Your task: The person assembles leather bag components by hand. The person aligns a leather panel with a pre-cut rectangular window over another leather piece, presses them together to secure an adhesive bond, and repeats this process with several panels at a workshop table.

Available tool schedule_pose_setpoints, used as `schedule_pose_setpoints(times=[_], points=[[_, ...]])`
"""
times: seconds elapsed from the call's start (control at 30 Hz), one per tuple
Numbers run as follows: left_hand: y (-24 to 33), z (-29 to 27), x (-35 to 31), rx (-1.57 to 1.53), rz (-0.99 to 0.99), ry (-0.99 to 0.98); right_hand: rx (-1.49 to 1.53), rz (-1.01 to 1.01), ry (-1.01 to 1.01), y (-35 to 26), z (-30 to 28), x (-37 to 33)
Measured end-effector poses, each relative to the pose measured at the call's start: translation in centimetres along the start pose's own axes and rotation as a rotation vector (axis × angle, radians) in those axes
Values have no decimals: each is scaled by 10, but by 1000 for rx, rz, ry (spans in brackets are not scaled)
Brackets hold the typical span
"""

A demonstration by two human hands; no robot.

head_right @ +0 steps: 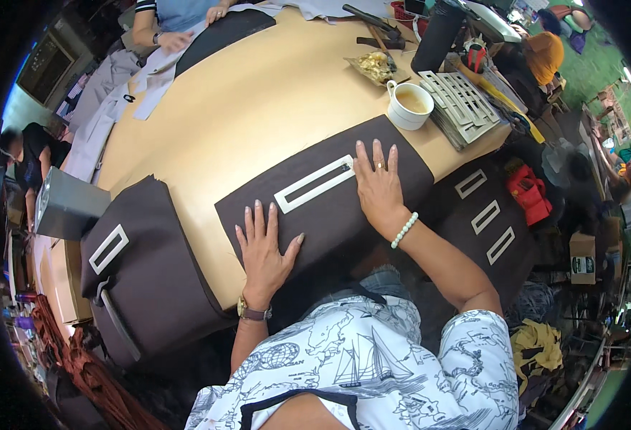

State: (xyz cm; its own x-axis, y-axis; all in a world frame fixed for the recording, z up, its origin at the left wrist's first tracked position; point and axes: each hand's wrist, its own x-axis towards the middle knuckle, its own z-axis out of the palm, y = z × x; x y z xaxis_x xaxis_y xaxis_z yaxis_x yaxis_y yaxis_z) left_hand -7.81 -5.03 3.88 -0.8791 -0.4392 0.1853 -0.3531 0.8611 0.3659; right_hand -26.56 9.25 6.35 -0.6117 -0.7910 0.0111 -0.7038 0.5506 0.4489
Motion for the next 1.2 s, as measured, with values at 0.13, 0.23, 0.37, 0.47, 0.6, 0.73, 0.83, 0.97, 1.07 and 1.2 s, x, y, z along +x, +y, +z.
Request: schedule_pose_setpoints(times=[0.13, 0.23, 0.37, 0.47, 0.6, 0.73, 0.83, 0.97, 1.07, 1.2], points=[[1, -13, -11, -123, -14, 108, -68, 12, -46, 6, 8, 13], [-3, -21, -29, -254, 9, 201, -182, -35, -123, 7, 6, 14], [-11, -28, -55, -281, -17, 261, -266, -104, -148, 6, -1, 13], [-15, -29, -65, -284, -56, 287, -271, -139, -130, 0, -3, 11], [-19, -29, -70, -281, -76, 301, -243, -149, -81, -10, -4, 10], [-21, -26, -68, -280, -59, 316, -173, -159, -38, -20, -6, 9], [-21, -24, -68, -272, -56, 320, -147, -193, -7, -32, -11, 9], [-22, -25, -70, -268, -56, 333, -92, -228, 49, -51, -18, 8], [-22, -25, -73, -287, -59, 355, -127, -275, 58, -64, -25, 9], [-18, -28, -77, -296, -51, 389, -186, -332, 41, -82, -35, 10]])
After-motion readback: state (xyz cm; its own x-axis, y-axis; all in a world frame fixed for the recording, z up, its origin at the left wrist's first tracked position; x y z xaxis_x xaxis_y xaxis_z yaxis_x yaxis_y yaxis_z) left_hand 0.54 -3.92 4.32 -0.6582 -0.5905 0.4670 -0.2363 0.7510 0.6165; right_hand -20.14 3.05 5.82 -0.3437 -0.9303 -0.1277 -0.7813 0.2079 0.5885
